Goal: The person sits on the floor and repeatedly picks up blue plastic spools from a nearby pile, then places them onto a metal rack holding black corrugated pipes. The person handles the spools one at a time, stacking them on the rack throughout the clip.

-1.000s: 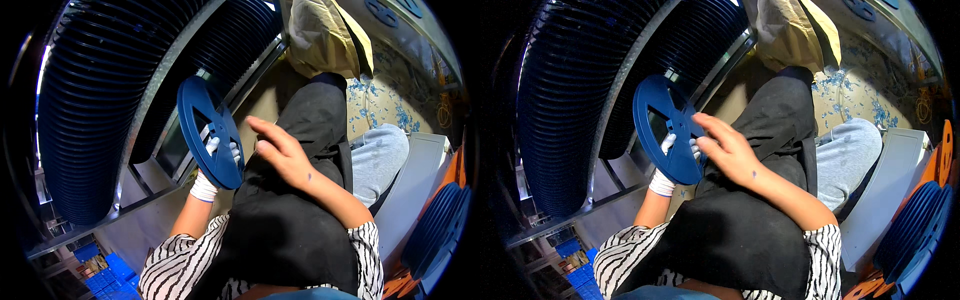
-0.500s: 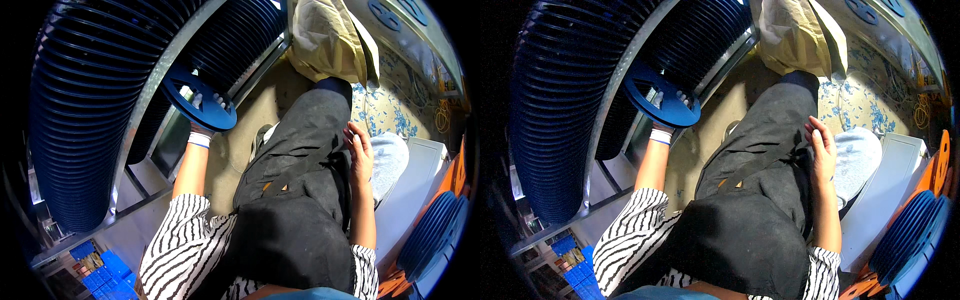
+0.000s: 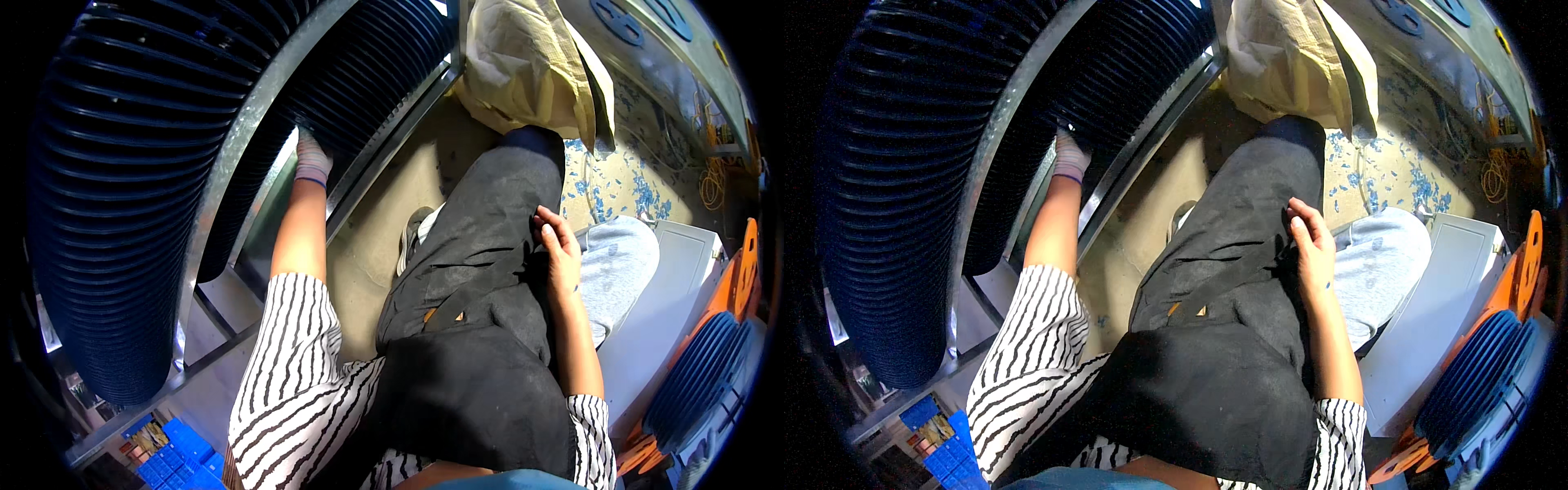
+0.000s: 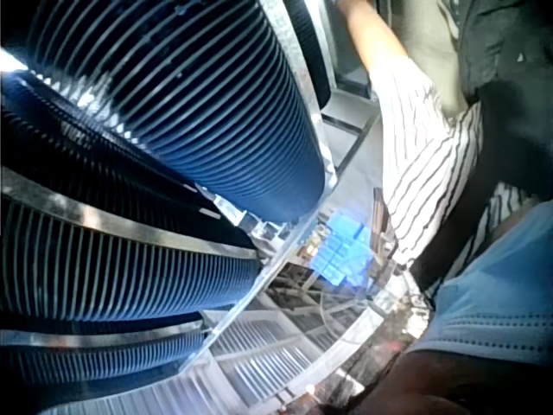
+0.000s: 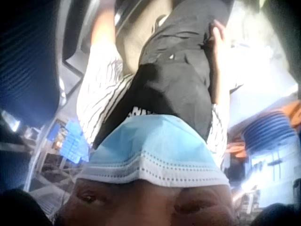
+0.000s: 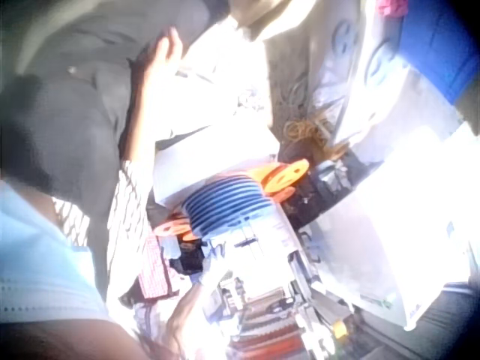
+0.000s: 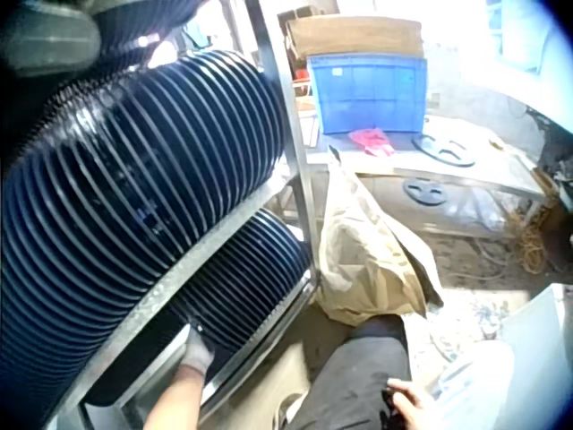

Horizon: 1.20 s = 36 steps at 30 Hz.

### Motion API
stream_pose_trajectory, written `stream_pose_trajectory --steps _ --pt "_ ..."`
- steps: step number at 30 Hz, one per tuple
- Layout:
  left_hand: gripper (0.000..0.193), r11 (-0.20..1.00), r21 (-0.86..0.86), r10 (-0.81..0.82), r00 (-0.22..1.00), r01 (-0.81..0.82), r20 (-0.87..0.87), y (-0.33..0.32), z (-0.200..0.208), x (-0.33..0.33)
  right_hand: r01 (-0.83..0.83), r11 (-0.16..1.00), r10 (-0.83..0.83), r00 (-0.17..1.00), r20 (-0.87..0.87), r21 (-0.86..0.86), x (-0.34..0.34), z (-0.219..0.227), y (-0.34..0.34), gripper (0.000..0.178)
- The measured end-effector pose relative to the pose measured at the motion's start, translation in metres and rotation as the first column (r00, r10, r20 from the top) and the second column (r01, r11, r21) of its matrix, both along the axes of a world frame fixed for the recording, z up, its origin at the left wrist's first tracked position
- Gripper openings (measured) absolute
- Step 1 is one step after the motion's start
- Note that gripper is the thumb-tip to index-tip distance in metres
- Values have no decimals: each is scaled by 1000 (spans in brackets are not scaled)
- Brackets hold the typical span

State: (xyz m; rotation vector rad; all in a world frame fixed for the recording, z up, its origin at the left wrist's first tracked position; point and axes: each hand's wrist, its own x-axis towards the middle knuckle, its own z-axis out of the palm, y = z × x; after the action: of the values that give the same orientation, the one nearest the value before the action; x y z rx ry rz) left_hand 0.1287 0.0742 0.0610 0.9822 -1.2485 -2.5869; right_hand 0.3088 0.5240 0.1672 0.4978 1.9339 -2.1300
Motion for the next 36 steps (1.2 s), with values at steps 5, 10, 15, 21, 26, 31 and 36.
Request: stream_pose_trajectory --steps 5,10,15,21,26,31,36 --pt "57 873 -384 -386 907 300 -170 -84 -177 -12 17 988 -9 999 -54 154 -1 -5 -9 28" --pt "56 769 -584 -377 923 260 -85 -169 -254 -29 41 994 -33 997 -76 100 -1 -14 -7 27" --pt "54 617 -711 -586 799 336 -130 -106 -207 -27 47 984 -30 995 -99 175 0 -13 -9 26" --pt "51 991 25 -127 990 128 -64 -29 -84 -12 55 983 -37 994 -107 174 -1 -15 -8 25" --pt "49 953 297 -37 994 65 -101 -15 -37 9 27 985 -5 992 -128 168 -2 -11 -9 26" --pt "46 932 298 -155 970 206 -185 16 11 116 -10 884 165 943 -290 468 -1 10 -19 27" --pt "58 774 596 -86 968 214 -235 79 97 215 -193 860 403 826 -395 473 -23 38 -66 33"
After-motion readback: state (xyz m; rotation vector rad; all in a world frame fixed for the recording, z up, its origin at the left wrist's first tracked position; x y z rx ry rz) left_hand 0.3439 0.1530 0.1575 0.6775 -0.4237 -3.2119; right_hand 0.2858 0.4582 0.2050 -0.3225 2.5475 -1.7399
